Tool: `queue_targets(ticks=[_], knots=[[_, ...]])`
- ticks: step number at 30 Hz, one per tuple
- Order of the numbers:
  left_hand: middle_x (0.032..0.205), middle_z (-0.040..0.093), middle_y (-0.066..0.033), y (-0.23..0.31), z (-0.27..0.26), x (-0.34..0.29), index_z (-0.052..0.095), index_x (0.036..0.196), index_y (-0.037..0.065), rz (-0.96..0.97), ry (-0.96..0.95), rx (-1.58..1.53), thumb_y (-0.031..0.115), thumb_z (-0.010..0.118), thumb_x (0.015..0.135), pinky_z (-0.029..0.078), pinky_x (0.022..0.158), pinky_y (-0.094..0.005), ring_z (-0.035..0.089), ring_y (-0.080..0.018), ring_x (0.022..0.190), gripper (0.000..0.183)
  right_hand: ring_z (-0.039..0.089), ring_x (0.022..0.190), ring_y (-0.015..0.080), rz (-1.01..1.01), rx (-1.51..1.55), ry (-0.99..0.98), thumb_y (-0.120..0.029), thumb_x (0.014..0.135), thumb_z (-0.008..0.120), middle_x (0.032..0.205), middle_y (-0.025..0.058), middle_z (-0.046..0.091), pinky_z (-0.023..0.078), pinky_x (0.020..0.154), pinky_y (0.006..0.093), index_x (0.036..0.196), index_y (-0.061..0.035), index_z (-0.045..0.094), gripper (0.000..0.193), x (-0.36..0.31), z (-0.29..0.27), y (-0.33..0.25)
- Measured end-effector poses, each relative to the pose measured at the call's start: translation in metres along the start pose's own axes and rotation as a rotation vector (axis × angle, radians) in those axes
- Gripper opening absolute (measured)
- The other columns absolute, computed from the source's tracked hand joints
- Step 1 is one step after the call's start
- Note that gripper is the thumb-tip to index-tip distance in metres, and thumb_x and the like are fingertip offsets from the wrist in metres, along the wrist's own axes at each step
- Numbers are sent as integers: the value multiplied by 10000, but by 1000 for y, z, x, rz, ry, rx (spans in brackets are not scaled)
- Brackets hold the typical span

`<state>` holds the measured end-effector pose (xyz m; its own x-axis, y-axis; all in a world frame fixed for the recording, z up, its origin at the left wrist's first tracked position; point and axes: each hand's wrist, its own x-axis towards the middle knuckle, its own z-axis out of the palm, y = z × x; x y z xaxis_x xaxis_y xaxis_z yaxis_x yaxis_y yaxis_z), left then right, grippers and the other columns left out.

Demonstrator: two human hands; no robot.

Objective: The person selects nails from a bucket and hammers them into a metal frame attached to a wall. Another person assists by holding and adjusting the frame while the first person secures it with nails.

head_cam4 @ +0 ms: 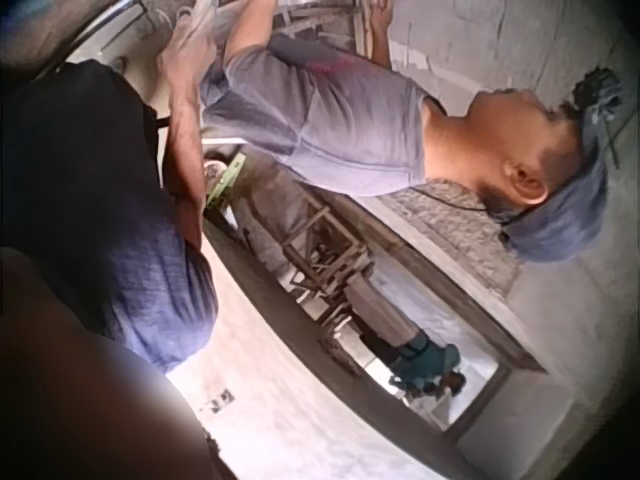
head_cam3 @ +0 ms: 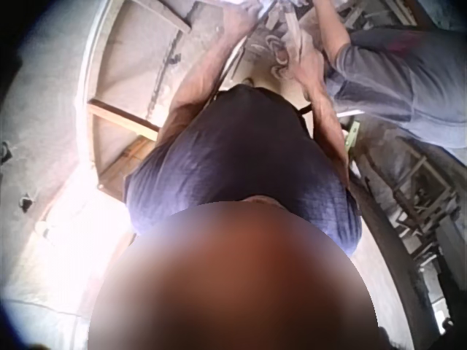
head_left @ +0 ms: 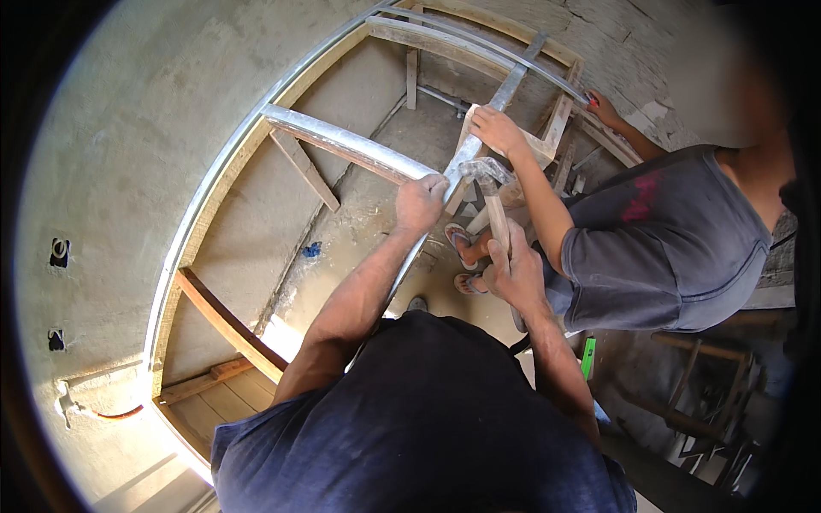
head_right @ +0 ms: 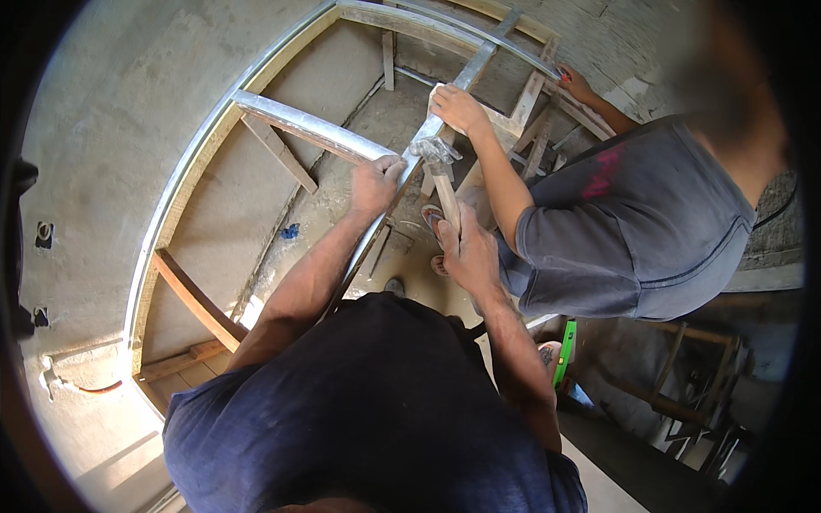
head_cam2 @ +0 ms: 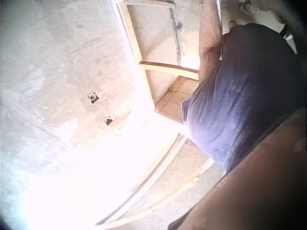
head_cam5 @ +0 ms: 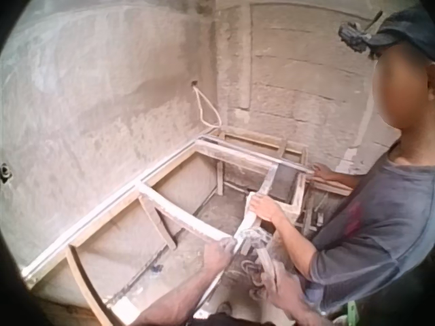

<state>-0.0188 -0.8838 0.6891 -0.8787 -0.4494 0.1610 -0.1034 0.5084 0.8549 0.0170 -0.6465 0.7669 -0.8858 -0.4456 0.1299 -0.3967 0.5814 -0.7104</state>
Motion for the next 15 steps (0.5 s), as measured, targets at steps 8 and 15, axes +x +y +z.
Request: queue_targets(ticks=[8, 15], knots=[[866, 736, -189, -7, 5, 2, 792, 1021, 131, 84, 22, 40, 291, 690, 959, 575, 731, -488, 726, -415, 830, 200, 704, 786, 511, 11, -251, -132, -252, 1042, 578, 875, 305, 716, 549, 731, 582, 1399, 17, 483, 457, 25, 7, -13], [897, 738, -208, -11, 7, 4, 785, 1066, 115, 73, -34, 94, 279, 688, 971, 578, 741, -473, 734, -410, 842, 212, 702, 770, 518, -52, -230, -7, -263, 1053, 537, 822, 301, 709, 546, 706, 599, 1406, 28, 442, 467, 29, 4, -17]])
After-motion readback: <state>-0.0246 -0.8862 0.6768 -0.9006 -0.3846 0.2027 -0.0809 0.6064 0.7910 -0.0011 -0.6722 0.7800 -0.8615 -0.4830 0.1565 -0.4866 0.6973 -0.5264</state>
